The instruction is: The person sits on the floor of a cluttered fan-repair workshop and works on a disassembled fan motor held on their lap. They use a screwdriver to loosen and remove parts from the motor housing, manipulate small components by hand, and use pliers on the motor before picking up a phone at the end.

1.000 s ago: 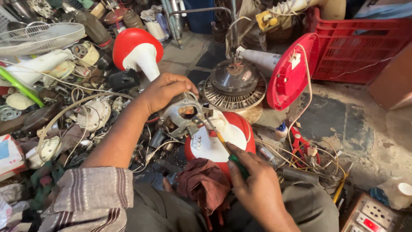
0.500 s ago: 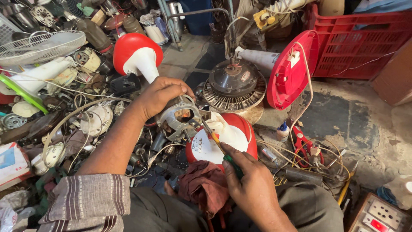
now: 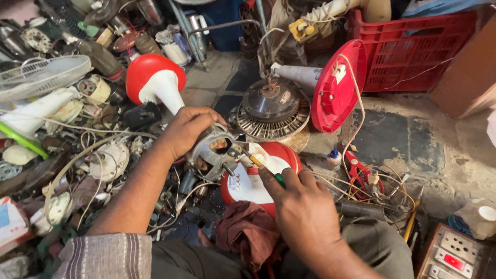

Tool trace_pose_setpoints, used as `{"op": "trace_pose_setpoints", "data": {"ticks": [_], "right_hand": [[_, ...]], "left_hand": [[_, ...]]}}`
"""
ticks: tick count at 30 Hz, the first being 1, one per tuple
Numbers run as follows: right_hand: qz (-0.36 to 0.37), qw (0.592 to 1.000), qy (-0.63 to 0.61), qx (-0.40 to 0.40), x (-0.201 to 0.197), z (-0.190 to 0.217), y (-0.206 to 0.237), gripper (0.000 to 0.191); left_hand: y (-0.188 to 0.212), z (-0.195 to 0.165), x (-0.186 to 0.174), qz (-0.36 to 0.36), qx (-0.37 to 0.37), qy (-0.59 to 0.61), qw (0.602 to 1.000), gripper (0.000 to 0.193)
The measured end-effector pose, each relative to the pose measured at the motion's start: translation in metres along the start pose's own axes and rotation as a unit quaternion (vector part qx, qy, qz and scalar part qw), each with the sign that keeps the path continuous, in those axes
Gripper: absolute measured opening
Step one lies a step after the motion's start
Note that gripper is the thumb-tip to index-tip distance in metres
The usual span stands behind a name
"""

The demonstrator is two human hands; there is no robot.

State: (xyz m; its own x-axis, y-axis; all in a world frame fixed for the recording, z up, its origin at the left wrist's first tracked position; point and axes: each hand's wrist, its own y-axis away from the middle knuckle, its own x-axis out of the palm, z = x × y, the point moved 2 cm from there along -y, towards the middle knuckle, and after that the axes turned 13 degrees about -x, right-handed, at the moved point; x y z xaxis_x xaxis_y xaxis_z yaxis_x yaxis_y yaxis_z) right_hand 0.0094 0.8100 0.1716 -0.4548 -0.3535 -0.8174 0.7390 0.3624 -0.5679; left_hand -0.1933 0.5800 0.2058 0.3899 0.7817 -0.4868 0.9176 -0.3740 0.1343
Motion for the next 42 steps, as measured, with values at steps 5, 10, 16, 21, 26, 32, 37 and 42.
{"op": "trace_pose_setpoints", "data": {"ticks": [5, 10, 16, 21, 26, 32, 37, 42], "right_hand": [[0.026, 0.996, -0.072, 0.038, -0.005, -0.007, -0.008, 0.056], [-0.024, 0.977, -0.175, 0.117, 0.009, 0.003, 0.002, 0.046], [-0.011, 0.963, -0.221, 0.153, 0.027, -0.001, 0.01, 0.049], [-0.02, 0.964, -0.229, 0.133, 0.029, -0.015, 0.018, 0.047], [-0.023, 0.962, -0.243, 0.12, 0.034, -0.024, 0.019, 0.049], [-0.026, 0.963, -0.247, 0.108, 0.033, -0.026, 0.016, 0.049], [-0.026, 0.957, -0.26, 0.125, 0.029, -0.023, 0.017, 0.05], [-0.011, 0.96, -0.249, 0.127, 0.027, -0.02, 0.01, 0.047]], "left_hand": [[0.004, 0.008, -0.009, -0.014, -0.002, 0.044, 0.999, 0.033], [0.01, 0.016, -0.019, -0.022, -0.051, 0.105, 0.993, 0.032], [0.011, 0.011, -0.012, -0.003, -0.044, 0.093, 0.995, 0.035], [0.006, 0.003, 0.001, -0.002, -0.043, 0.082, 0.996, 0.036], [0.005, -0.002, 0.007, -0.011, -0.045, 0.065, 0.997, 0.037], [0.006, -0.004, 0.009, -0.011, -0.054, 0.068, 0.996, 0.038], [0.006, -0.002, 0.007, -0.004, -0.064, 0.094, 0.994, 0.037], [0.006, 0.001, 0.003, -0.006, -0.045, 0.078, 0.996, 0.037]]}}
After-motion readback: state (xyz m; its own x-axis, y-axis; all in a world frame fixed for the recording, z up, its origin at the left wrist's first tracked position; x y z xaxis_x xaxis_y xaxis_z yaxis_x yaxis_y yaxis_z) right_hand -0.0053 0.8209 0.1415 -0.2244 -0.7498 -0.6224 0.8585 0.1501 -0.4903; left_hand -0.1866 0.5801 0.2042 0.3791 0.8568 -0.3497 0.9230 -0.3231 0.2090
